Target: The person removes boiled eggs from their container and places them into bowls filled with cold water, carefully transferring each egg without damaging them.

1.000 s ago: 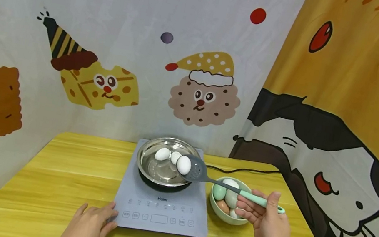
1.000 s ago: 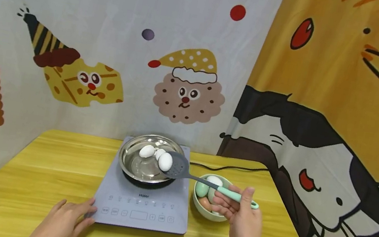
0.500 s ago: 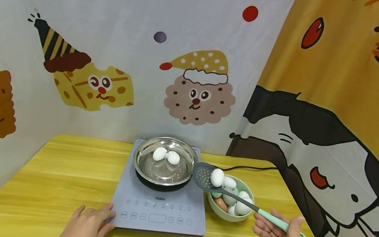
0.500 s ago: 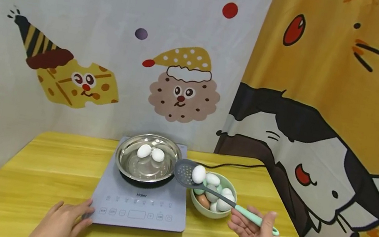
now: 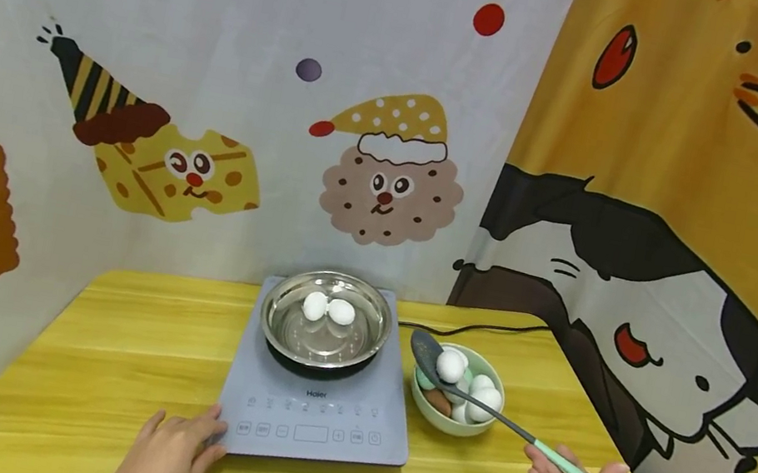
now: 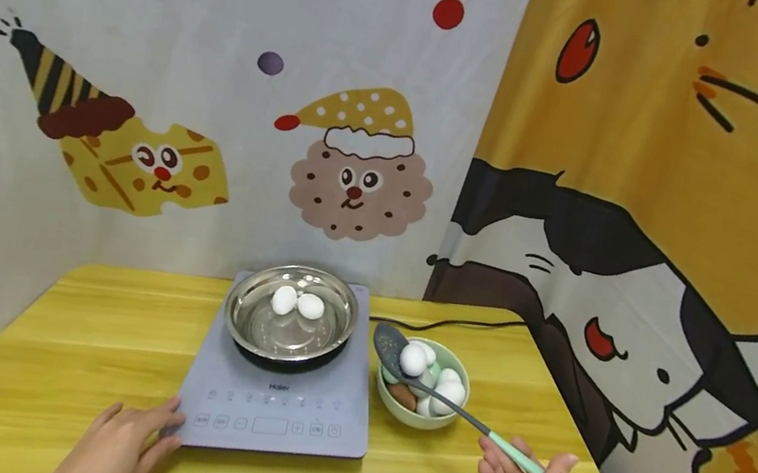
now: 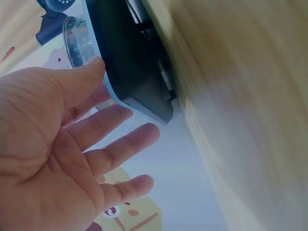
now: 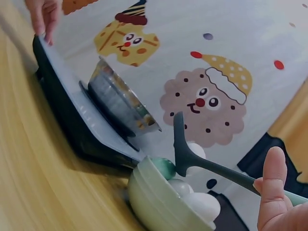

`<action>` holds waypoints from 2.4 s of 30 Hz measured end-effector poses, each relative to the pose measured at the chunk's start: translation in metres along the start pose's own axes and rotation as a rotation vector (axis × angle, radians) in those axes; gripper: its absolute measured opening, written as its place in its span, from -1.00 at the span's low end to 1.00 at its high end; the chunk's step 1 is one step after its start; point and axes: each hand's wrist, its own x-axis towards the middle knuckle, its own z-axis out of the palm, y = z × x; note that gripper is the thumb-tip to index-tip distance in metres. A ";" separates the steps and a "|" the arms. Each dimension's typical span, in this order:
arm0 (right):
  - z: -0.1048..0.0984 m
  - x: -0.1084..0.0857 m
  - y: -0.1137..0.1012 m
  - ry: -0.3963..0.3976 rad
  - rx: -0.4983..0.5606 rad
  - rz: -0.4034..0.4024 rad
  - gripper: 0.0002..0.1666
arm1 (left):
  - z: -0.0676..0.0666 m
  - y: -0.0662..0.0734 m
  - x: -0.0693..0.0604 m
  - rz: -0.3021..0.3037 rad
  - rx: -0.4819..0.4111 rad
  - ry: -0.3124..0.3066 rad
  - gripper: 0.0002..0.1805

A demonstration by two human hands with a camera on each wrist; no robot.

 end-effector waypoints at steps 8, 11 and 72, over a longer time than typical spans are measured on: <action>-0.015 0.006 0.001 -0.054 0.194 0.083 -0.16 | 0.001 0.000 -0.001 -0.002 0.004 0.003 -0.69; -0.018 0.008 0.001 -0.042 0.263 0.124 -0.16 | 0.001 0.000 0.000 -0.001 0.004 0.004 -0.69; 0.153 0.078 0.025 -0.673 -1.281 -1.221 -0.64 | 0.000 0.002 -0.001 -0.025 -0.007 0.025 -0.71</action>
